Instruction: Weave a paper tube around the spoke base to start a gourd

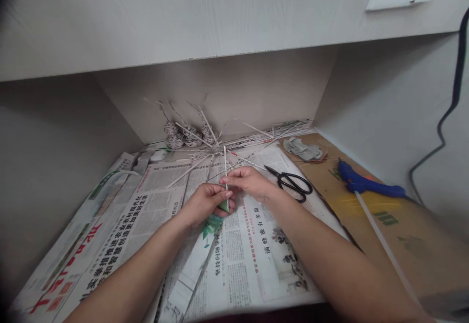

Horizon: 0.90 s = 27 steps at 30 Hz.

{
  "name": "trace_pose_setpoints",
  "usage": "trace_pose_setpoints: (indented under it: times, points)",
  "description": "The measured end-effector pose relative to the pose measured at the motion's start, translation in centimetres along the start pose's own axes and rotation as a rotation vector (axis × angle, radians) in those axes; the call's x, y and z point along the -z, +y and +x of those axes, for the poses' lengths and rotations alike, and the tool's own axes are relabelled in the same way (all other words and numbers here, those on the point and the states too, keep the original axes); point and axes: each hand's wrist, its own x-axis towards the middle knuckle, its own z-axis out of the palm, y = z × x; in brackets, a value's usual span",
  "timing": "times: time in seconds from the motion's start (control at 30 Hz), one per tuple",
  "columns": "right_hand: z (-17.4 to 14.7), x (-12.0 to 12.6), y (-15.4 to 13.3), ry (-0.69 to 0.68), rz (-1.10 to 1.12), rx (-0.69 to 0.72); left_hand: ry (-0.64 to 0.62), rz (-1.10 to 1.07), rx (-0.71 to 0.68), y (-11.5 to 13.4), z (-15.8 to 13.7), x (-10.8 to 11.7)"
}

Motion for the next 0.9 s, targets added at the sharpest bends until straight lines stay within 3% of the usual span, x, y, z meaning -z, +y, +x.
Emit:
trace_pose_setpoints:
  times: [0.13, 0.27, 0.43, 0.6, 0.73, 0.9]
  points:
    - [-0.08, -0.12, -0.24, 0.165, 0.063, 0.038, -0.028, 0.037, 0.008, 0.14, -0.06, -0.07]
    - [-0.18, -0.06, -0.36, -0.002, 0.007, -0.013, 0.008, 0.014, 0.015, 0.15, 0.06, -0.02]
    - [-0.13, -0.03, -0.29, 0.158, 0.063, 0.055, -0.039, 0.023, 0.016, 0.06, 0.05, 0.03]
    - [-0.13, -0.09, -0.28, 0.007, 0.006, 0.004, -0.004, 0.011, 0.001, 0.08, 0.08, 0.08]
    - [-0.01, -0.19, -0.25, 0.192, 0.036, 0.063, -0.049, 0.033, 0.015, 0.31, -0.05, -0.01]
    - [-0.15, -0.04, -0.28, -0.004, 0.039, -0.02, -0.031, 0.022, 0.015, 0.47, -0.13, 0.05]
